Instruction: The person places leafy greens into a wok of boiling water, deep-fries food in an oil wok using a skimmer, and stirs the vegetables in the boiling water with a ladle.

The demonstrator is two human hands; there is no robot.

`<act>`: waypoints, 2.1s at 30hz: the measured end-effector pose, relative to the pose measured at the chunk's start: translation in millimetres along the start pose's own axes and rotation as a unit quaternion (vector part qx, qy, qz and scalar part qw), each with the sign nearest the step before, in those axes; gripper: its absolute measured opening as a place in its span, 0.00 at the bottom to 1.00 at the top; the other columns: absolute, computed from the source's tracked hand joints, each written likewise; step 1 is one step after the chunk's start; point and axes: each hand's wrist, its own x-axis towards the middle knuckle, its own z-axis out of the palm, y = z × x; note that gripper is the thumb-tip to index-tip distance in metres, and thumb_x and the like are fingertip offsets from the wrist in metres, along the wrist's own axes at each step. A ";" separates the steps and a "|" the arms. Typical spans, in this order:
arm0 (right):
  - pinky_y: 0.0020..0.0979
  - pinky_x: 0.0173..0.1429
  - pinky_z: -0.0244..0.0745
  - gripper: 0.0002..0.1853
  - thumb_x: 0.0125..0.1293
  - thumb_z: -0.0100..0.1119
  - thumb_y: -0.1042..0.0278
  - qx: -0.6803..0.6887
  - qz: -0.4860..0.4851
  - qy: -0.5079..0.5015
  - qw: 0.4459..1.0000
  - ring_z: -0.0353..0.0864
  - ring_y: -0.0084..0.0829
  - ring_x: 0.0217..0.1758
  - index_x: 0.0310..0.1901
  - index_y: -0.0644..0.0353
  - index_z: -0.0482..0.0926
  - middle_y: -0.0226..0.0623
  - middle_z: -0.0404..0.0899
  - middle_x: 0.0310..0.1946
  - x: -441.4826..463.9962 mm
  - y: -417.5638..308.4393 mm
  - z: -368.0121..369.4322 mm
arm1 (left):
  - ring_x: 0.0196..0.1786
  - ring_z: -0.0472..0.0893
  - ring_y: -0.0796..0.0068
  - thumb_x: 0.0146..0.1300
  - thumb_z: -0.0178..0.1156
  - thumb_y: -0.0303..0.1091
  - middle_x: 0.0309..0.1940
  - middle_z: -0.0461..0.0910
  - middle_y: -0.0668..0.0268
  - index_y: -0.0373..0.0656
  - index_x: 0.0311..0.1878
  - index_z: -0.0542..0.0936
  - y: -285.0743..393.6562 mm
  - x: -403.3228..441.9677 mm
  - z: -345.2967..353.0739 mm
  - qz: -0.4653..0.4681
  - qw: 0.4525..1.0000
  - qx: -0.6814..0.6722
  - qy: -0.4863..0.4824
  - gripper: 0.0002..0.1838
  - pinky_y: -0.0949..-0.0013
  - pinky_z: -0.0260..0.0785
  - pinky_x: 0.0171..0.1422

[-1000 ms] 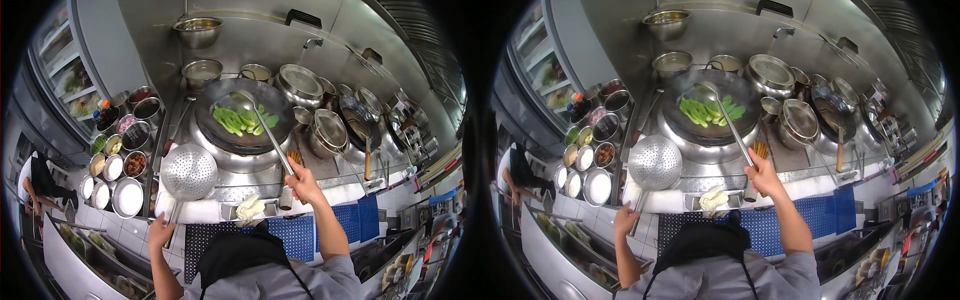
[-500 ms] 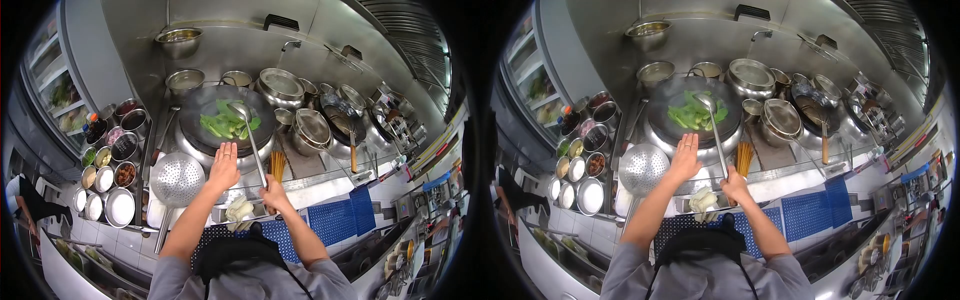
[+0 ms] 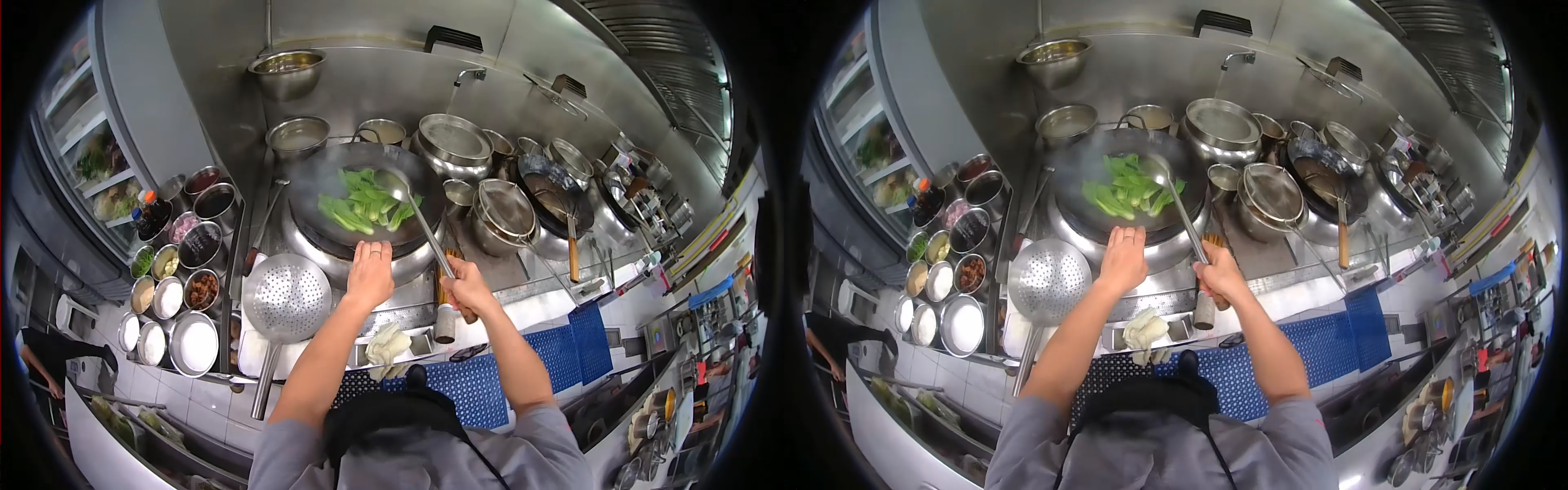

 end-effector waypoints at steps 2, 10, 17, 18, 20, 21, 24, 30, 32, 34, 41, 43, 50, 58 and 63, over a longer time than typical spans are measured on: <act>0.31 0.15 0.65 0.13 0.66 0.55 0.80 0.080 -0.010 0.023 0.996 0.70 0.24 0.13 0.52 0.64 0.76 0.31 0.72 0.19 22.9 21.2 16.4 | 0.63 0.72 0.50 0.50 0.63 0.26 0.54 0.75 0.47 0.29 0.65 0.70 -3.3 -4.0 3.0 0.005 1.000 0.000 -0.006 0.34 0.51 0.54 0.80; 0.28 0.16 0.68 0.10 0.69 0.58 0.77 0.229 0.061 -0.066 0.969 0.72 0.24 0.15 0.51 0.65 0.76 0.31 0.75 0.22 30.0 -15.8 39.2 | 0.66 0.70 0.47 0.48 0.68 0.29 0.59 0.73 0.46 0.30 0.67 0.67 -1.4 -3.7 -2.4 0.000 1.000 -0.011 -0.026 0.40 0.50 0.53 0.81; 0.26 0.17 0.71 0.18 0.71 0.59 0.73 0.258 0.083 -0.163 0.949 0.74 0.20 0.16 0.61 0.62 0.75 0.29 0.76 0.23 12.8 -30.8 24.1 | 0.69 0.67 0.44 0.47 0.72 0.33 0.61 0.71 0.46 0.31 0.69 0.65 -2.8 -2.9 -5.5 -0.011 0.998 -0.026 -0.055 0.44 0.50 0.52 0.81; 0.26 0.17 0.71 0.18 0.71 0.59 0.73 0.257 0.099 -0.179 0.945 0.74 0.20 0.16 0.60 0.61 0.75 0.28 0.76 0.23 14.1 -31.0 17.7 | 0.69 0.67 0.44 0.47 0.72 0.33 0.61 0.71 0.46 0.31 0.69 0.65 -1.4 -2.5 -7.2 -0.013 0.998 -0.026 -0.061 0.44 0.50 0.52 0.81; 0.27 0.17 0.71 0.21 0.70 0.58 0.74 0.188 0.079 -0.178 0.963 0.73 0.20 0.16 0.64 0.64 0.73 0.28 0.76 0.23 20.4 -26.7 13.2 | 0.69 0.67 0.44 0.48 0.72 0.33 0.61 0.71 0.46 0.31 0.69 0.66 0.2 -1.9 -10.9 -0.015 0.997 -0.026 -0.066 0.44 0.50 0.52 0.81; 0.27 0.17 0.70 0.22 0.70 0.57 0.75 0.119 0.055 -0.161 0.978 0.73 0.20 0.15 0.65 0.64 0.72 0.28 0.75 0.23 21.1 -28.7 14.3 | 0.69 0.67 0.45 0.48 0.72 0.33 0.61 0.71 0.46 0.31 0.69 0.66 0.6 -2.1 -11.8 -0.017 0.997 -0.026 -0.068 0.44 0.50 0.52 0.81; 0.28 0.16 0.68 0.28 0.69 0.56 0.77 -0.091 -0.007 -0.072 0.993 0.72 0.21 0.15 0.71 0.64 0.68 0.29 0.74 0.22 11.9 -40.1 26.2 | 0.69 0.67 0.45 0.48 0.71 0.32 0.61 0.71 0.46 0.31 0.68 0.66 1.1 -2.0 -12.5 -0.022 0.996 -0.035 -0.072 0.43 0.50 0.52 0.81; 0.28 0.16 0.65 0.32 0.67 0.58 0.78 0.050 0.009 -0.126 0.991 0.70 0.21 0.13 0.74 0.61 0.66 0.29 0.73 0.21 -12.3 -28.8 3.4 | 0.68 0.67 0.46 0.48 0.70 0.31 0.60 0.71 0.46 0.31 0.68 0.67 0.3 -0.1 -10.1 -0.022 0.996 -0.027 -0.080 0.41 0.50 0.52 0.81; 0.28 0.16 0.65 0.32 0.67 0.58 0.78 0.067 0.050 -0.161 0.983 0.69 0.21 0.13 0.74 0.60 0.66 0.28 0.73 0.21 -19.7 -29.1 -7.2 | 0.68 0.69 0.48 0.48 0.69 0.31 0.61 0.72 0.47 0.31 0.68 0.68 0.6 0.2 -11.2 -0.026 0.997 -0.017 -0.076 0.41 0.51 0.52 0.82; 0.30 0.17 0.66 0.34 0.66 0.58 0.77 0.008 0.048 -0.139 0.989 0.70 0.22 0.14 0.75 0.59 0.65 0.31 0.74 0.20 -15.2 -21.7 -10.3 | 0.68 0.69 0.50 0.48 0.69 0.31 0.61 0.73 0.47 0.31 0.68 0.68 1.7 -1.4 -10.5 -0.025 0.997 -0.011 -0.076 0.41 0.52 0.51 0.82; 0.32 0.18 0.67 0.34 0.66 0.57 0.76 -0.051 -0.001 0.006 0.999 0.72 0.23 0.14 0.75 0.62 0.63 0.31 0.74 0.19 -17.6 -19.7 4.8 | 0.69 0.67 0.47 0.47 0.71 0.33 0.61 0.71 0.47 0.31 0.69 0.66 -3.0 -2.9 -5.9 -0.014 0.996 -0.007 -0.084 0.44 0.51 0.50 0.82; 0.31 0.18 0.68 0.34 0.66 0.57 0.76 -0.060 -0.003 0.031 0.998 0.72 0.23 0.14 0.75 0.62 0.63 0.31 0.74 0.20 -20.3 -17.3 9.9 | 0.69 0.67 0.46 0.47 0.72 0.34 0.62 0.70 0.46 0.31 0.70 0.65 -1.7 0.8 -8.9 -0.017 0.996 -0.006 -0.089 0.45 0.51 0.50 0.82; 0.38 0.22 0.75 0.26 0.62 0.60 0.72 -0.071 -0.027 -0.005 0.997 0.80 0.33 0.16 0.63 0.70 0.73 0.44 0.79 0.20 51.1 -11.4 25.2 | 0.66 0.69 0.48 0.46 0.69 0.30 0.58 0.73 0.48 0.32 0.66 0.69 1.4 -0.9 -12.6 -0.013 0.997 -0.022 -0.072 0.40 0.52 0.53 0.81; 0.31 0.19 0.70 0.37 0.66 0.58 0.77 -0.051 -0.021 -0.158 0.986 0.73 0.24 0.15 0.77 0.61 0.60 0.32 0.74 0.21 28.6 -36.1 19.8 | 0.67 0.68 0.48 0.45 0.70 0.30 0.60 0.71 0.49 0.34 0.68 0.68 -0.9 0.5 -10.5 -0.022 0.996 -0.023 -0.086 0.42 0.51 0.54 0.79; 0.27 0.17 0.68 0.35 0.67 0.58 0.78 0.095 0.071 -0.187 0.975 0.72 0.21 0.16 0.76 0.59 0.62 0.30 0.73 0.23 -23.1 -26.3 -20.3 | 0.66 0.69 0.49 0.46 0.69 0.30 0.58 0.73 0.49 0.33 0.64 0.70 -0.3 -0.5 -9.6 -0.017 0.998 -0.019 -0.061 0.38 0.53 0.54 0.79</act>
